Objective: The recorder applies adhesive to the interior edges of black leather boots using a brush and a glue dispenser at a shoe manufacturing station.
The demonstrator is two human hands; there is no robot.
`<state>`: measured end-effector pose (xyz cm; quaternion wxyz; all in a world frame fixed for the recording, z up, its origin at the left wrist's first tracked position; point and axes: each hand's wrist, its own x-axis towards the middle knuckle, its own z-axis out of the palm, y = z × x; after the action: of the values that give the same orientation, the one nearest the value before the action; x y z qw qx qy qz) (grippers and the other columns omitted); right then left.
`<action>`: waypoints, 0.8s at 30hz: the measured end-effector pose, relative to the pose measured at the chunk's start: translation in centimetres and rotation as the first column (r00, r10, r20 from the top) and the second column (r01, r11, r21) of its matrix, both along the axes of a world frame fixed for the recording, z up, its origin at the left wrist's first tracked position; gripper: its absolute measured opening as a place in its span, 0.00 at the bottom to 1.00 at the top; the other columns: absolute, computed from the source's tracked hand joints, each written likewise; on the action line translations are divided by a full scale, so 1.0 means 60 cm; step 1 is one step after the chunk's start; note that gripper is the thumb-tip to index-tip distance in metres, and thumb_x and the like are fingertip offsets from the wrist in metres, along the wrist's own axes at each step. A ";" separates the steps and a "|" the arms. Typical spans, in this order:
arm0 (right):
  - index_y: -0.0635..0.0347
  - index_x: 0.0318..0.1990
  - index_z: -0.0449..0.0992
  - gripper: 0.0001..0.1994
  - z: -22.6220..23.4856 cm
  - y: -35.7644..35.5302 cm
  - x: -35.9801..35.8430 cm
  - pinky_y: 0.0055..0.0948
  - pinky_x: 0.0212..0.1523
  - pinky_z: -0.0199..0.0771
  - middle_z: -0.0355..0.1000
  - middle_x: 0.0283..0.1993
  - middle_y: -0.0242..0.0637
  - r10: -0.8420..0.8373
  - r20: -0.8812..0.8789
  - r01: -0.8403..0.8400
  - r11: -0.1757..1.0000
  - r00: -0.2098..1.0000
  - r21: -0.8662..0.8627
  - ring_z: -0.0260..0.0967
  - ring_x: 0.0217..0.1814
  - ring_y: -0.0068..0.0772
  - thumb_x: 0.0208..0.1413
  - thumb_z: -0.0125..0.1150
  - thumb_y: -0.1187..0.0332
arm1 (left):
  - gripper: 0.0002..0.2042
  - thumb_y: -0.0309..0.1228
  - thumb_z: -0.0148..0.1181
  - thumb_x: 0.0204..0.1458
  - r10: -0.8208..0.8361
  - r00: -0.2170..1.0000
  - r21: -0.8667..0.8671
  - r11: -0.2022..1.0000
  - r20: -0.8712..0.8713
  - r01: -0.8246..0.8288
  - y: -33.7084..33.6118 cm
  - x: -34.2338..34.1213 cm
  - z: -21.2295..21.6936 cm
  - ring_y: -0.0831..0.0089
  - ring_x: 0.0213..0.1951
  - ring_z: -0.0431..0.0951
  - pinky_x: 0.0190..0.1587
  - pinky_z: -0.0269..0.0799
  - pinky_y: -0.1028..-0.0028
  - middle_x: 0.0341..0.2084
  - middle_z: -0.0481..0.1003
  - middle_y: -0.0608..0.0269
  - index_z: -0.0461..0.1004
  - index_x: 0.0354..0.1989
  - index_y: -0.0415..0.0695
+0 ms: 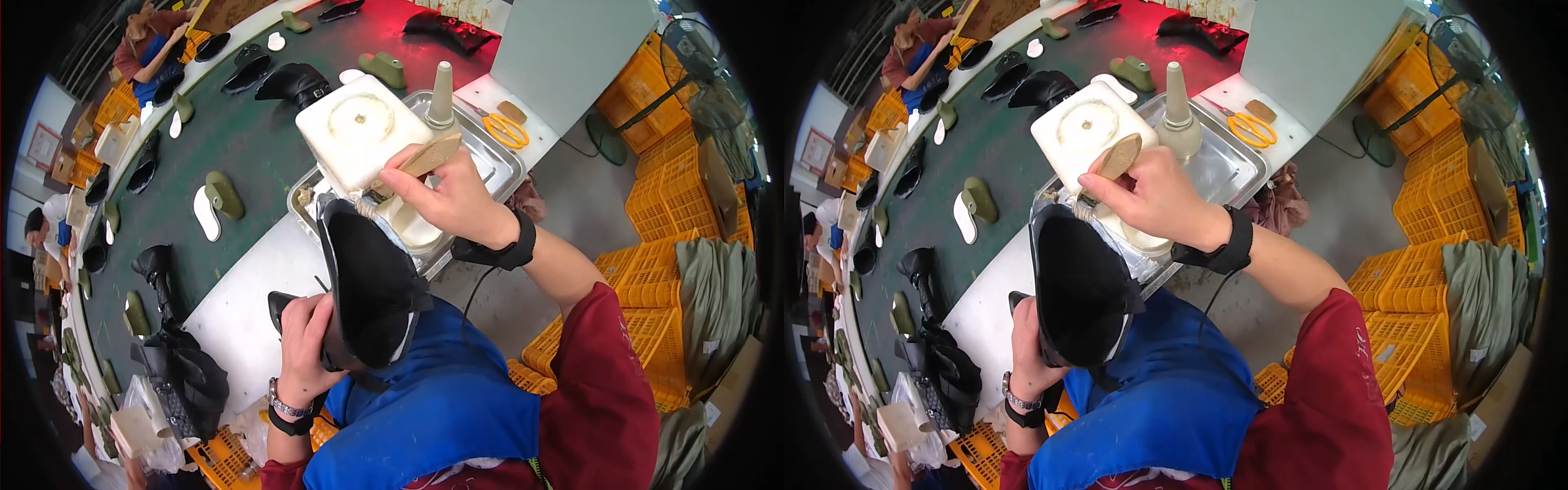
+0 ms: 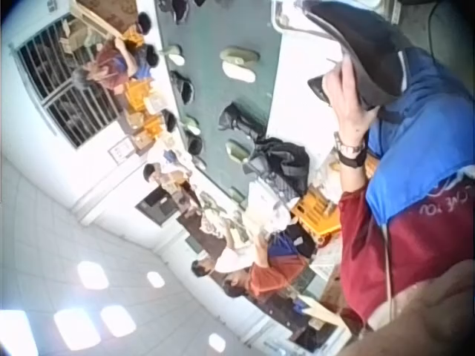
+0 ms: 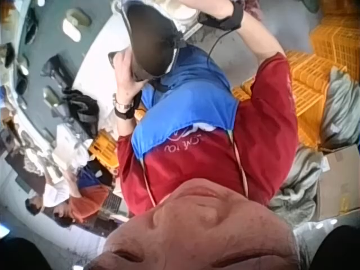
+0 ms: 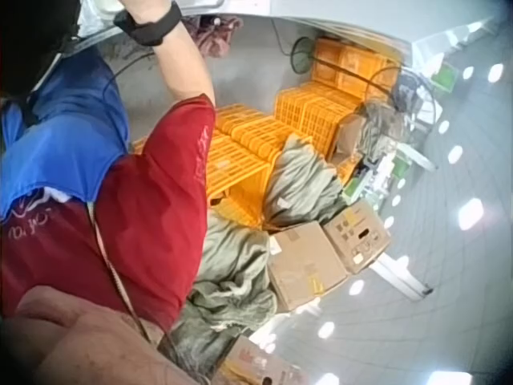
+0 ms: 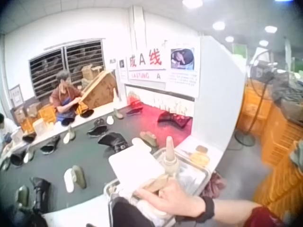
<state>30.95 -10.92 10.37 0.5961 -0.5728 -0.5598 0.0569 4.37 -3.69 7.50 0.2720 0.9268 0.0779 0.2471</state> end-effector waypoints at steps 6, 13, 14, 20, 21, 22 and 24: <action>0.65 0.27 0.75 0.07 -0.005 -0.010 -0.018 0.26 0.20 0.62 0.69 0.18 0.37 0.060 0.028 -0.058 0.998 0.998 -0.039 0.64 0.17 0.26 0.51 0.60 0.69 | 0.41 0.26 0.70 0.24 0.224 0.974 0.091 0.970 0.046 -0.227 -0.008 0.005 -0.001 0.54 0.41 0.69 0.45 0.61 0.61 0.41 0.70 0.51 0.62 0.56 0.39; 0.65 0.28 0.74 0.07 -0.015 -0.017 -0.025 0.22 0.21 0.62 0.69 0.19 0.31 0.123 -0.104 -0.139 0.977 0.987 -0.164 0.63 0.20 0.17 0.52 0.59 0.70 | 0.47 0.22 0.69 0.20 0.405 0.913 0.136 0.908 -0.048 -0.396 -0.010 -0.001 -0.010 0.52 0.45 0.67 0.49 0.61 0.61 0.44 0.68 0.51 0.58 0.60 0.41; 0.65 0.28 0.74 0.07 -0.011 -0.020 -0.031 0.20 0.22 0.62 0.69 0.21 0.29 0.090 -0.238 -0.135 0.974 0.967 -0.183 0.62 0.21 0.15 0.53 0.59 0.70 | 0.47 0.22 0.69 0.20 0.416 0.908 0.135 0.903 -0.046 -0.407 -0.008 -0.001 -0.011 0.52 0.45 0.67 0.49 0.61 0.61 0.44 0.68 0.51 0.58 0.60 0.41; 0.65 0.32 0.74 0.07 -0.036 -0.031 -0.053 0.16 0.24 0.62 0.69 0.23 0.27 0.060 -0.408 -0.185 0.944 0.911 -0.274 0.63 0.23 0.13 0.55 0.57 0.70 | 0.47 0.21 0.68 0.19 0.457 0.889 0.161 0.879 -0.019 -0.448 -0.007 0.002 -0.010 0.53 0.45 0.67 0.50 0.60 0.62 0.42 0.68 0.52 0.58 0.60 0.42; 0.65 0.32 0.74 0.07 -0.038 -0.028 -0.054 0.16 0.24 0.62 0.69 0.23 0.27 0.060 -0.408 -0.186 0.943 0.911 -0.275 0.63 0.23 0.13 0.55 0.57 0.70 | 0.48 0.22 0.69 0.18 0.449 0.893 0.147 0.885 -0.014 -0.443 -0.008 0.002 -0.007 0.55 0.44 0.68 0.49 0.59 0.62 0.42 0.68 0.53 0.59 0.60 0.43; 0.65 0.32 0.74 0.07 -0.039 -0.025 -0.054 0.16 0.24 0.63 0.70 0.23 0.28 0.044 -0.378 -0.150 0.955 0.925 -0.256 0.64 0.23 0.13 0.55 0.57 0.70 | 0.48 0.23 0.70 0.17 0.441 0.897 0.132 0.890 -0.008 -0.437 -0.009 0.002 -0.006 0.56 0.43 0.68 0.48 0.59 0.62 0.41 0.68 0.54 0.60 0.60 0.44; 0.65 0.31 0.75 0.07 -0.039 -0.019 -0.055 0.16 0.25 0.64 0.70 0.24 0.28 0.025 -0.348 -0.113 0.965 0.937 -0.235 0.64 0.24 0.14 0.55 0.57 0.70 | 0.48 0.23 0.70 0.16 0.433 0.901 0.108 0.896 0.005 -0.431 -0.010 0.000 -0.009 0.56 0.43 0.68 0.48 0.59 0.62 0.41 0.68 0.54 0.60 0.60 0.44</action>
<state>27.64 -12.08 8.05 0.6042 -0.6050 -0.4559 0.2471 4.34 -4.31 6.98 0.1596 0.9019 0.2710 0.2962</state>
